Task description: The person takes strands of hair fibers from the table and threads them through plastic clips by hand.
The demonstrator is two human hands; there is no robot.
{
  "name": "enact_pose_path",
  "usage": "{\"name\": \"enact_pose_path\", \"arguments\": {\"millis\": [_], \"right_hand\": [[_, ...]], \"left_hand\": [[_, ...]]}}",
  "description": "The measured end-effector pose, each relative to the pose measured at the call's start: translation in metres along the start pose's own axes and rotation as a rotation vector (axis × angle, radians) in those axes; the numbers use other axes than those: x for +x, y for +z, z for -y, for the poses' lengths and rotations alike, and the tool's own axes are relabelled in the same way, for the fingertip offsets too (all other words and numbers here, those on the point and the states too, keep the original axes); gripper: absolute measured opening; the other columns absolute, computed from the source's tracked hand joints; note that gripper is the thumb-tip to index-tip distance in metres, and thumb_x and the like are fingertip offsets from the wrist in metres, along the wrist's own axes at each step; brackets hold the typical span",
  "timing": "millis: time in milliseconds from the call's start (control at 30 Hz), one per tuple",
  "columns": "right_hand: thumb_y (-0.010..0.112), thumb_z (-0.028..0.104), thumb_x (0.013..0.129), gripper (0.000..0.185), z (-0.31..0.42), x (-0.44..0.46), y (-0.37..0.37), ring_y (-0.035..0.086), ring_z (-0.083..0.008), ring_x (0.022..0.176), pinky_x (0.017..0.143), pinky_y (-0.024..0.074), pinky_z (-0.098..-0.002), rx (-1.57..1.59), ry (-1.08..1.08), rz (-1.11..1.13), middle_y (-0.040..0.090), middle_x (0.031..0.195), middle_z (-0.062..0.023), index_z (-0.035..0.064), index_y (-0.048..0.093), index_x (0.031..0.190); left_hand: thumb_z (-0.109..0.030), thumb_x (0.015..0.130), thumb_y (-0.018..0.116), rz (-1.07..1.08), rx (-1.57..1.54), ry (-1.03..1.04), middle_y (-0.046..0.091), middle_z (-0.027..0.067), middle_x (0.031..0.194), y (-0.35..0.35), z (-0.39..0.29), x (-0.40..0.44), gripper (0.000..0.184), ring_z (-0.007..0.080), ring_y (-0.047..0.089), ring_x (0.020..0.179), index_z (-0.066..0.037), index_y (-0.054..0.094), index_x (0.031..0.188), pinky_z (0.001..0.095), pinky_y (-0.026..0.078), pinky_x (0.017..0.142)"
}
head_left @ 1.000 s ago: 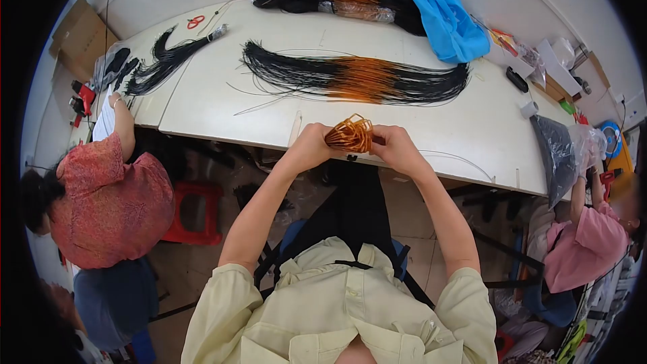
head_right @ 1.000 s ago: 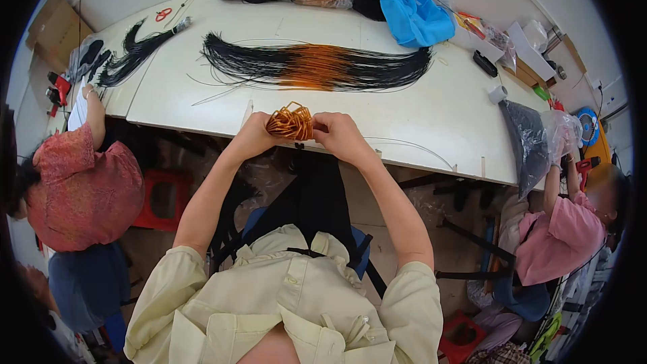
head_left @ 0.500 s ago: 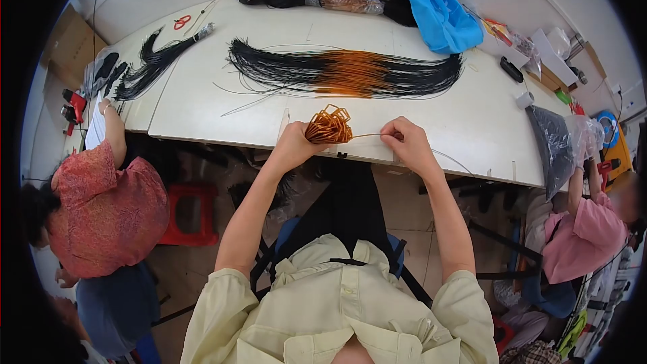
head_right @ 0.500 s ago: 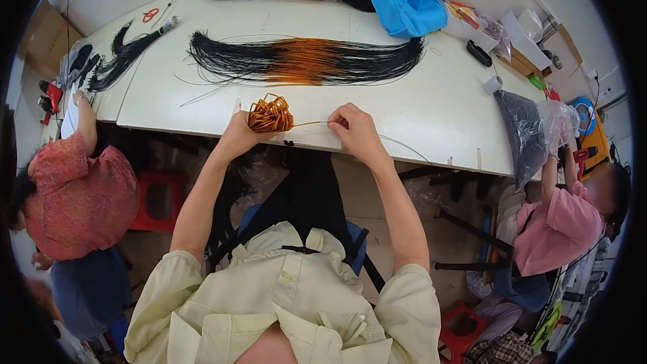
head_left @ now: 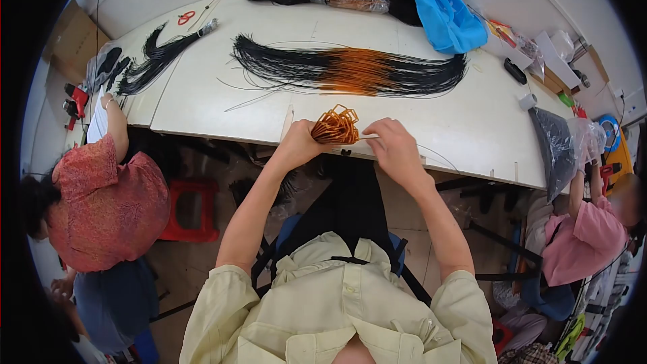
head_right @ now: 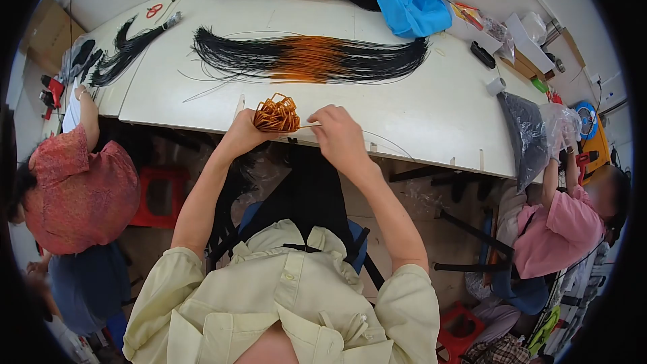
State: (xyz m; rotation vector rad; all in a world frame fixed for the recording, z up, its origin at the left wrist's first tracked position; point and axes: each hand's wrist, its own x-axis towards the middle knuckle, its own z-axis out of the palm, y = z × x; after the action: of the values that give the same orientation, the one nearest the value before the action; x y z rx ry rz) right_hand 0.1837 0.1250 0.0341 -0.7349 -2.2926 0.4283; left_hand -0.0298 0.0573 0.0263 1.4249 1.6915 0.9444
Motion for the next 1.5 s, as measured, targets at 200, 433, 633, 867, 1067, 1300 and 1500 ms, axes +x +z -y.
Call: {"name": "enact_pose_path", "arguments": {"millis": [200,433,633,867,1067,1300,1500], "right_hand": [[0.065,0.000,0.080,0.004,0.003,-0.006,0.020,0.055,-0.0219,0.074,0.068,0.0448,-0.0295,0.099,0.128,0.132,0.059,0.081,-0.0075,0.0002,0.062,0.083],[0.064,0.005,0.082,0.004,0.008,-0.010,0.014,0.057,-0.0226,0.076,0.069,0.0458,-0.0317,0.151,0.203,0.179,0.059,0.080,-0.0054,0.0034,0.066,0.085],[0.065,0.001,0.081,0.003,0.009,-0.012,0.016,0.054,-0.0214,0.072,0.066,0.0442,-0.0306,0.153,0.183,0.160,0.058,0.079,-0.0060,0.0013,0.064,0.083],[0.064,-0.001,0.080,0.003,0.011,-0.014,0.017,0.054,-0.0217,0.070,0.065,0.0437,-0.0303,0.138,0.174,0.150,0.058,0.078,-0.0058,0.0007,0.063,0.082],[0.064,0.001,0.082,0.002,0.029,-0.019,0.015,0.055,-0.0172,0.072,0.065,0.0435,-0.0287,0.103,0.312,0.132,0.059,0.079,-0.0056,0.0025,0.064,0.082],[0.062,0.008,0.090,0.006,0.051,-0.053,0.064,0.061,-0.0138,0.076,0.069,0.0467,-0.0240,0.972,0.860,-0.191,0.064,0.084,-0.0050,0.0031,0.064,0.091],[0.061,0.012,0.093,0.012,0.063,-0.068,0.083,0.062,-0.0118,0.079,0.076,0.0492,-0.0233,1.535,1.058,-0.368,0.064,0.087,-0.0051,0.0007,0.062,0.098]], "left_hand": [[-0.007,0.072,0.077,-0.011,-0.033,-0.023,0.068,0.0110,0.070,0.000,-0.003,-0.007,0.024,0.0157,0.055,0.058,0.011,0.067,0.084,0.0283,0.048,0.059],[-0.006,0.072,0.077,0.037,-0.059,0.012,0.068,0.0110,0.072,0.000,0.000,-0.010,0.023,0.0154,0.056,0.059,0.010,0.067,0.084,0.0281,0.048,0.060],[-0.006,0.071,0.077,0.038,-0.057,0.020,0.068,0.0106,0.072,-0.001,0.005,-0.010,0.023,0.0152,0.056,0.060,0.009,0.067,0.084,0.0279,0.048,0.060],[-0.005,0.070,0.077,0.034,-0.060,0.016,0.068,0.0103,0.071,-0.001,0.005,-0.012,0.022,0.0150,0.055,0.059,0.009,0.067,0.083,0.0279,0.048,0.060],[-0.003,0.070,0.075,-0.016,-0.068,0.025,0.068,0.0095,0.070,0.007,0.006,-0.024,0.019,0.0143,0.055,0.058,0.009,0.066,0.082,0.0276,0.047,0.058],[-0.001,0.070,0.073,-0.212,-0.226,-0.065,0.067,0.0076,0.067,0.056,0.019,-0.065,0.014,0.0133,0.055,0.056,0.008,0.067,0.079,0.0260,0.045,0.054],[0.000,0.073,0.071,-0.265,-0.250,0.062,0.067,0.0058,0.066,0.059,0.023,-0.091,0.009,0.0114,0.056,0.056,0.007,0.068,0.076,0.0241,0.045,0.054]]}}
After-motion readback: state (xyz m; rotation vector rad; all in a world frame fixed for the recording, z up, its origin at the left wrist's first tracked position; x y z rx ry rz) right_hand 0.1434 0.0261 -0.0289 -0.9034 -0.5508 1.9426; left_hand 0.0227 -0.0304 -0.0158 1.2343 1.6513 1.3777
